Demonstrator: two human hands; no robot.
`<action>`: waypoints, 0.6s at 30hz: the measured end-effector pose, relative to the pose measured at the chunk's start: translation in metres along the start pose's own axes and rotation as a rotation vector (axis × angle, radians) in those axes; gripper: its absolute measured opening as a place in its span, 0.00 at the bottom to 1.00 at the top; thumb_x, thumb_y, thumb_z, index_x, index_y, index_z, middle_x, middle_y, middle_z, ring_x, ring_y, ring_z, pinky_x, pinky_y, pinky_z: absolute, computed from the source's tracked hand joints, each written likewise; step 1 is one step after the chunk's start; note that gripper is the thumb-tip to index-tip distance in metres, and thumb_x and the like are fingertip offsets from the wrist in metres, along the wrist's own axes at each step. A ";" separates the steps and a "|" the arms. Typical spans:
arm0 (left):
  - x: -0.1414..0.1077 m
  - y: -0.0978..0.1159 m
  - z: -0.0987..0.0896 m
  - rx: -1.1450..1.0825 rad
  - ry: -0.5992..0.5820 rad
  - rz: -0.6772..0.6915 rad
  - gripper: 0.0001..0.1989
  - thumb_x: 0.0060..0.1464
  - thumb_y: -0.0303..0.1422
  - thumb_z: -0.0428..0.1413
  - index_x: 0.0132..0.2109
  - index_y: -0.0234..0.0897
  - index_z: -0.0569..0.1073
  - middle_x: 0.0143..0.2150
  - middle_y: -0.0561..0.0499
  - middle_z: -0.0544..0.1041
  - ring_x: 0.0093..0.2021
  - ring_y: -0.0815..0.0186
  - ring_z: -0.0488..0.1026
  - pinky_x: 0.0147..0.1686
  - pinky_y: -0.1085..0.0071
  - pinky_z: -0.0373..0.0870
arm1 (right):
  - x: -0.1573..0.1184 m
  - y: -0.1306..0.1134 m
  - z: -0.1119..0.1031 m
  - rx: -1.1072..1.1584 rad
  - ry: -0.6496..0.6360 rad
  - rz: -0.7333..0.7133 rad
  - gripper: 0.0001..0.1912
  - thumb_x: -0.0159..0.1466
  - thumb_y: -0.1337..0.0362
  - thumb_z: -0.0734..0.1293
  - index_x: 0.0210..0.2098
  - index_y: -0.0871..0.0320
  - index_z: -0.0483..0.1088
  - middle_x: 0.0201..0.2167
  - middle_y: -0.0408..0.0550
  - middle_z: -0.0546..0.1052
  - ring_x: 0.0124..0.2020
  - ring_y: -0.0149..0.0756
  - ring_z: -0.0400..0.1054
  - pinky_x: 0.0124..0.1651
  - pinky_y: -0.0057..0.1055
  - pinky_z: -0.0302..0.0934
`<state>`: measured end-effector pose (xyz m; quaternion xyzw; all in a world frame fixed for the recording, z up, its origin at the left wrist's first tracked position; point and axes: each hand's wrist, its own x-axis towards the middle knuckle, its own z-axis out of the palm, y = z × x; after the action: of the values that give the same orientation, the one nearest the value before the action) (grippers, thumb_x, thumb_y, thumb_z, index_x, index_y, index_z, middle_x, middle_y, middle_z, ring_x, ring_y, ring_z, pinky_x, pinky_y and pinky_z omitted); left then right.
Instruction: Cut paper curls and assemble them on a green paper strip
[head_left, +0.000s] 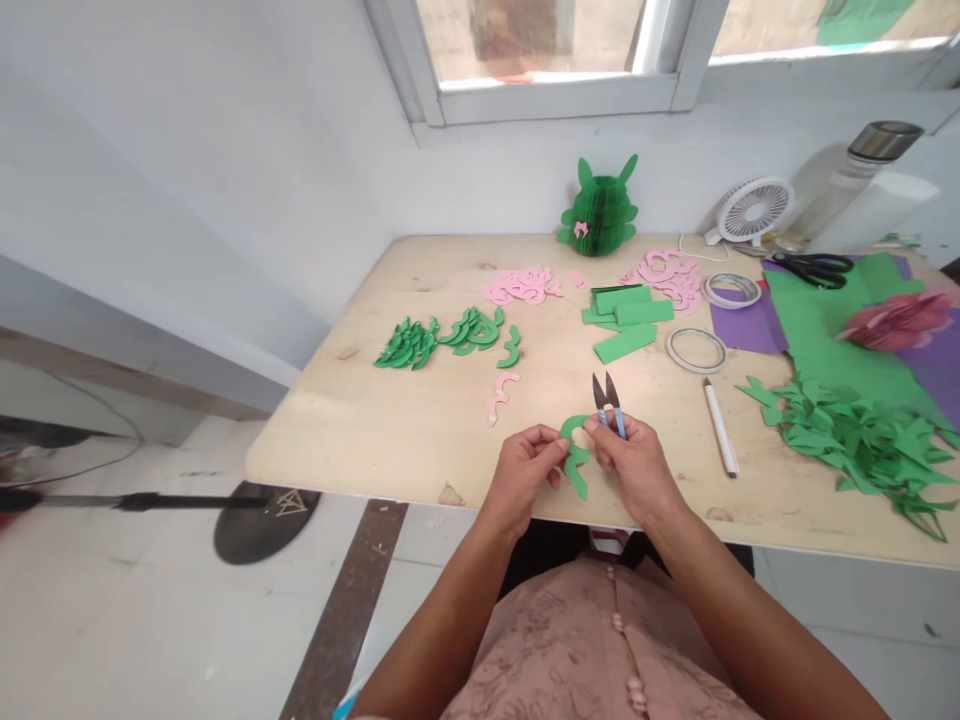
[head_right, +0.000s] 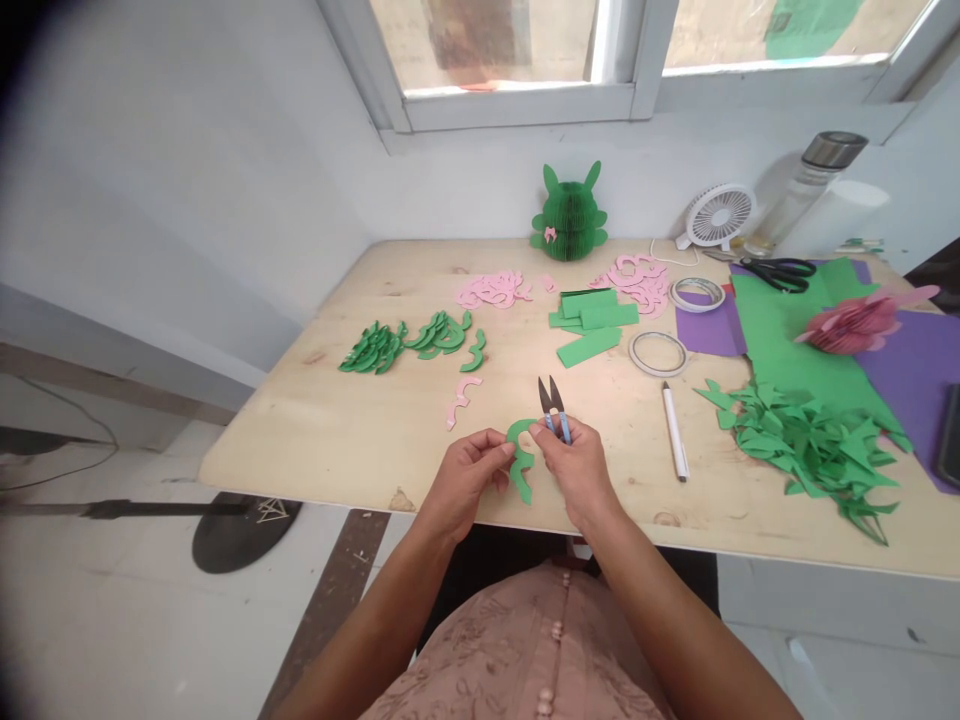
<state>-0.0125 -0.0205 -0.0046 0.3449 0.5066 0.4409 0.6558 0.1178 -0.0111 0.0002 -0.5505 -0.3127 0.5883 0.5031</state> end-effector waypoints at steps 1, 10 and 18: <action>0.000 0.000 -0.001 0.016 -0.001 0.007 0.12 0.42 0.39 0.62 0.27 0.34 0.71 0.21 0.52 0.73 0.20 0.72 0.64 0.19 0.77 0.58 | 0.000 0.000 0.000 0.000 0.003 -0.001 0.15 0.48 0.56 0.73 0.24 0.59 0.67 0.16 0.34 0.58 0.18 0.24 0.46 0.20 0.25 0.41; 0.030 0.034 -0.057 1.046 0.470 0.312 0.06 0.50 0.35 0.54 0.33 0.39 0.73 0.31 0.48 0.76 0.35 0.58 0.73 0.37 0.66 0.63 | 0.000 0.003 -0.005 0.025 0.012 -0.009 0.15 0.48 0.55 0.73 0.26 0.58 0.68 0.17 0.36 0.59 0.18 0.24 0.47 0.20 0.26 0.40; 0.076 0.051 -0.073 1.154 0.363 0.251 0.04 0.45 0.30 0.56 0.32 0.41 0.72 0.28 0.48 0.77 0.40 0.56 0.71 0.36 0.68 0.61 | -0.001 0.008 -0.007 0.034 0.011 0.003 0.15 0.49 0.56 0.74 0.25 0.58 0.67 0.17 0.35 0.58 0.18 0.24 0.46 0.21 0.27 0.39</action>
<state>-0.0876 0.0693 -0.0044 0.6205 0.7224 0.2213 0.2100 0.1221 -0.0152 -0.0082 -0.5456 -0.2988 0.5912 0.5134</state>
